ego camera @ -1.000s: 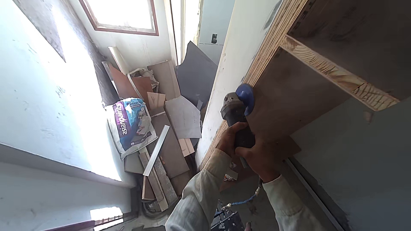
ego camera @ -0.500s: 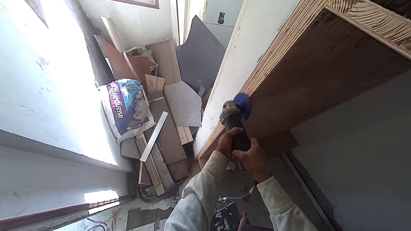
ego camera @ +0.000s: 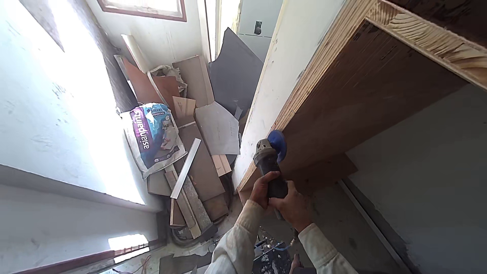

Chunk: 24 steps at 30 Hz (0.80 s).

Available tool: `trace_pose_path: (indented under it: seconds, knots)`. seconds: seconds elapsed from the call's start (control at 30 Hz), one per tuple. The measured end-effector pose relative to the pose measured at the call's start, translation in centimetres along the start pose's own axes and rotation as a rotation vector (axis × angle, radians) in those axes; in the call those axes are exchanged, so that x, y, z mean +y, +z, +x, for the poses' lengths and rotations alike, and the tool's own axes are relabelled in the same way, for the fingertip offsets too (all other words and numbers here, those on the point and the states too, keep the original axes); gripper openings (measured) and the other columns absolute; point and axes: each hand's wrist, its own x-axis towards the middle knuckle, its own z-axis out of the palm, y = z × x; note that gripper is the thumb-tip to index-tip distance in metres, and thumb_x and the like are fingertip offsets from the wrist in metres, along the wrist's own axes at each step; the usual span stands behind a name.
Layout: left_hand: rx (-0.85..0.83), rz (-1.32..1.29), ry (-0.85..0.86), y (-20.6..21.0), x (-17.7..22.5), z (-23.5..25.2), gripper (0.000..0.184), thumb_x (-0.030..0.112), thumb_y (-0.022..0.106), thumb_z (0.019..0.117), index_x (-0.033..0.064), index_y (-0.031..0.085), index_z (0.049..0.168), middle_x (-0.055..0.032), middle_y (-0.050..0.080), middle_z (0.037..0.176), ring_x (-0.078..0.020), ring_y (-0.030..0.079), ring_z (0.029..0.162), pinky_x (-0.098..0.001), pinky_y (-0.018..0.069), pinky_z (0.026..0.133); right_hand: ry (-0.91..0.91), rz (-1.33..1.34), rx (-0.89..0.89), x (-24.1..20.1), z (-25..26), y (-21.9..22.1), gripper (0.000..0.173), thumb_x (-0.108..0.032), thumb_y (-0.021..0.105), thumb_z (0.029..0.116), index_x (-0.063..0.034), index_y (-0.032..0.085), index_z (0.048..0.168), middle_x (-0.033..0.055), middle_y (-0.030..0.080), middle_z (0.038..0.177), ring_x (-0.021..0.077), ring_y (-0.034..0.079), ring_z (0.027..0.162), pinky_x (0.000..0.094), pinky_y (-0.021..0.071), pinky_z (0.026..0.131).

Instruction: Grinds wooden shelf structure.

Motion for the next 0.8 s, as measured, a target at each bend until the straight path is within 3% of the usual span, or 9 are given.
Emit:
trace_pose_path:
  seconds: [0.13, 0.23, 0.33, 0.5, 0.6, 0.8]
  knots:
    - [0.086, 0.023, 0.028, -1.0, -1.4, -4.0, 0.041, 0.024, 0.067, 0.0976, -0.0033, 0.059, 0.127, -0.0213, 0.071, 0.103, -0.0290, 0.071, 0.092, -0.0440, 0.0593, 0.083, -0.135, 0.181, 0.008, 3.5, -2.2, 1.9, 0.086, -0.040, 0.085, 0.0647, -0.0043, 0.056, 0.137, 0.0129, 0.072, 0.109, 0.0254, 0.071, 0.101, 0.0485, 0.0570, 0.088]
    - [0.329, -0.038, 0.185, -0.7, -1.1, -6.9, 0.044, 0.019, 0.068, 0.0978, -0.0058, 0.054, 0.131, -0.0223, 0.069, 0.107, -0.0285, 0.070, 0.092, -0.0432, 0.0591, 0.081, -0.142, 0.331, -0.019, 3.9, -4.0, 3.3, 0.086, -0.038, 0.087, 0.0625, -0.0040, 0.057, 0.136, 0.0109, 0.073, 0.108, 0.0220, 0.072, 0.097, 0.0451, 0.0583, 0.086]
    - [0.434, -0.026, 0.333, -0.2, -0.4, -8.0, 0.056, 0.008, 0.071, 0.0942, -0.0069, 0.044, 0.141, -0.0240, 0.065, 0.116, -0.0275, 0.067, 0.097, -0.0414, 0.0568, 0.085, -0.124, 0.346, -0.069, 3.5, -5.1, 3.7, 0.085, -0.036, 0.086, 0.0640, -0.0045, 0.055, 0.137, 0.0131, 0.072, 0.106, 0.0259, 0.072, 0.096, 0.0484, 0.0573, 0.085]
    - [0.508, 0.116, 0.402, 1.2, 0.0, -9.8, 0.058, 0.007, 0.072, 0.0934, -0.0069, 0.043, 0.141, -0.0250, 0.061, 0.127, -0.0280, 0.061, 0.109, -0.0431, 0.0508, 0.092, -0.104, 0.284, -0.132, 2.8, -6.5, 2.1, 0.089, -0.035, 0.087, 0.0682, -0.0042, 0.051, 0.143, 0.0188, 0.072, 0.109, 0.0343, 0.071, 0.102, 0.0544, 0.0545, 0.088]
    - [0.509, 0.192, 0.436, 1.9, 0.0, -10.9, 0.057, 0.006, 0.070, 0.0951, -0.0082, 0.040, 0.141, -0.0258, 0.061, 0.124, -0.0260, 0.062, 0.105, -0.0404, 0.0519, 0.091, -0.101, 0.277, -0.169, 2.9, -7.2, 1.1, 0.089, -0.036, 0.087, 0.0707, -0.0049, 0.050, 0.145, 0.0208, 0.071, 0.113, 0.0364, 0.070, 0.104, 0.0558, 0.0536, 0.090]
    - [0.521, 0.275, 0.468, 3.1, -0.5, -11.4, 0.051, 0.004, 0.070, 0.0947, -0.0095, 0.043, 0.136, -0.0211, 0.066, 0.105, -0.0180, 0.065, 0.087, -0.0330, 0.0550, 0.081, -0.075, 0.301, -0.227, 3.2, -8.0, -0.4, 0.089, -0.038, 0.086, 0.0737, -0.0058, 0.046, 0.147, 0.0212, 0.072, 0.105, 0.0379, 0.070, 0.101, 0.0556, 0.0534, 0.088]
